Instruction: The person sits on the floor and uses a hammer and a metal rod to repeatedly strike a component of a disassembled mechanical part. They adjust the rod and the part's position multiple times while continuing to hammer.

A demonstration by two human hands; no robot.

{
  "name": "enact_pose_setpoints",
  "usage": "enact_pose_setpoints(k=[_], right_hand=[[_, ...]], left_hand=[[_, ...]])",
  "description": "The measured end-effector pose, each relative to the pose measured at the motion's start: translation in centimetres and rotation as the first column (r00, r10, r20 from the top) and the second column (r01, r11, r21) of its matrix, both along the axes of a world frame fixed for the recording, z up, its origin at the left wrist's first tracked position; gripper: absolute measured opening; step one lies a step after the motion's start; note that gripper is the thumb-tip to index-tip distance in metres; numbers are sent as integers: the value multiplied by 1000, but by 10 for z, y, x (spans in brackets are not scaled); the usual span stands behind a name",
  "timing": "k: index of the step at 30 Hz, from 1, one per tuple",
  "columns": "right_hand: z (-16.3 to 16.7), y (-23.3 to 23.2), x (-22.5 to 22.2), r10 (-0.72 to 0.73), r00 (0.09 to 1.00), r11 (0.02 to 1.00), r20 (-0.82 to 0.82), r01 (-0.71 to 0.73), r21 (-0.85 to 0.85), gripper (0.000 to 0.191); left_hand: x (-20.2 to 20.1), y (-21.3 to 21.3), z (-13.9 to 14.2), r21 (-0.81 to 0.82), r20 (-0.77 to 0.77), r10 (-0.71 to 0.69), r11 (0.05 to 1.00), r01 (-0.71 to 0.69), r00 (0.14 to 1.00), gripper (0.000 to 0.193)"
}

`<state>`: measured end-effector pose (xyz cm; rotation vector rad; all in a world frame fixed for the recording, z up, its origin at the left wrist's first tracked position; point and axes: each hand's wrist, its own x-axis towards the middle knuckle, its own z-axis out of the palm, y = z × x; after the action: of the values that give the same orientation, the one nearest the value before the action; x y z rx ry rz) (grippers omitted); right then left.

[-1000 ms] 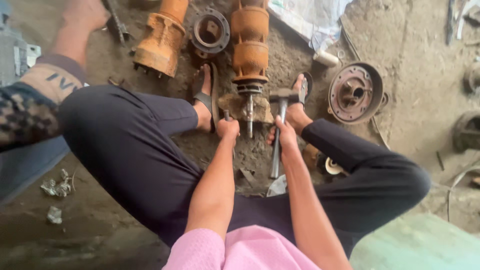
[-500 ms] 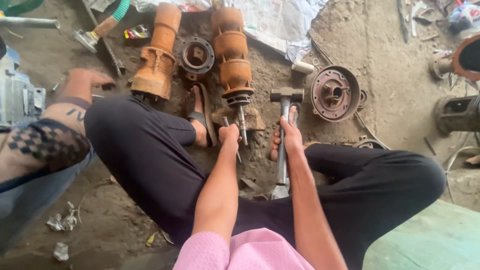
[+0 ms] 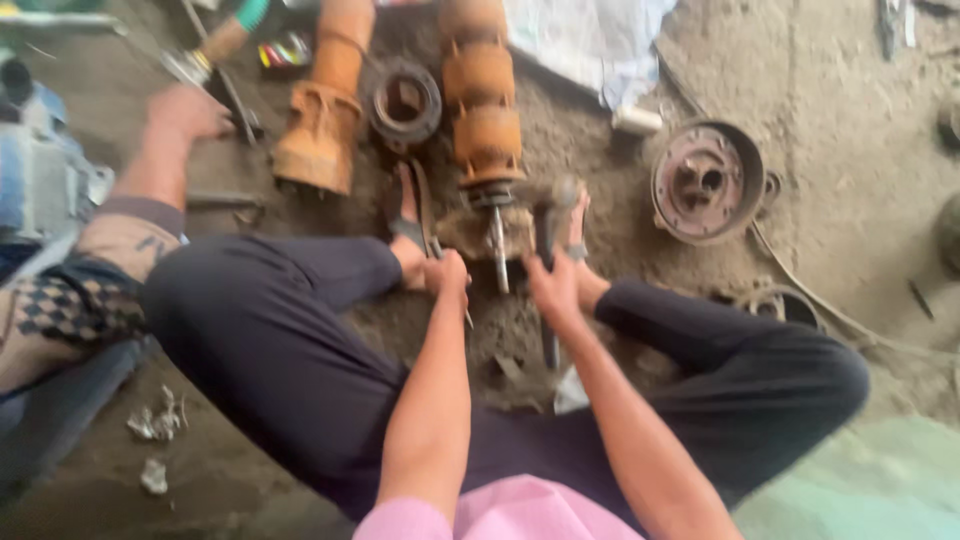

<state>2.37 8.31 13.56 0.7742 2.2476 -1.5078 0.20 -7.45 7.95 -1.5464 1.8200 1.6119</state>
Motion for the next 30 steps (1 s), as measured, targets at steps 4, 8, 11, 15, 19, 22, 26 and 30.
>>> enact_pose_setpoints(k=[4,8,11,15,19,22,26,30], right_hand=[[-16,-27,22,-32,989,972,146,-3,235,54],[-26,-33,31,36,997,938,71,-59,341,57],[-26,-30,25,58,986,923,157,-113,367,59],[-27,-30,17,38,999,926,-37,-22,378,62],[-23,-31,15,-14,991,963,130,-22,270,63],[-23,-30,18,4,981,962,194,-57,267,63],[-21,-34,25,-12,995,973,100,-11,230,64],[-19,-36,28,-160,933,987,322,143,76,59]], left_hand=[[-10,-1,-8,-113,130,-42,992,57,991,39],[-10,2,-17,-249,46,-64,966,73,997,39],[-8,5,-17,-258,33,-56,964,62,998,33],[-10,6,-15,-182,71,-122,974,133,990,32],[-3,9,-17,-164,135,-212,959,233,968,35],[1,10,-18,-187,175,-187,958,219,967,35],[1,8,-19,-94,134,-146,983,159,980,40],[-6,6,-18,-216,84,-184,956,198,979,34]])
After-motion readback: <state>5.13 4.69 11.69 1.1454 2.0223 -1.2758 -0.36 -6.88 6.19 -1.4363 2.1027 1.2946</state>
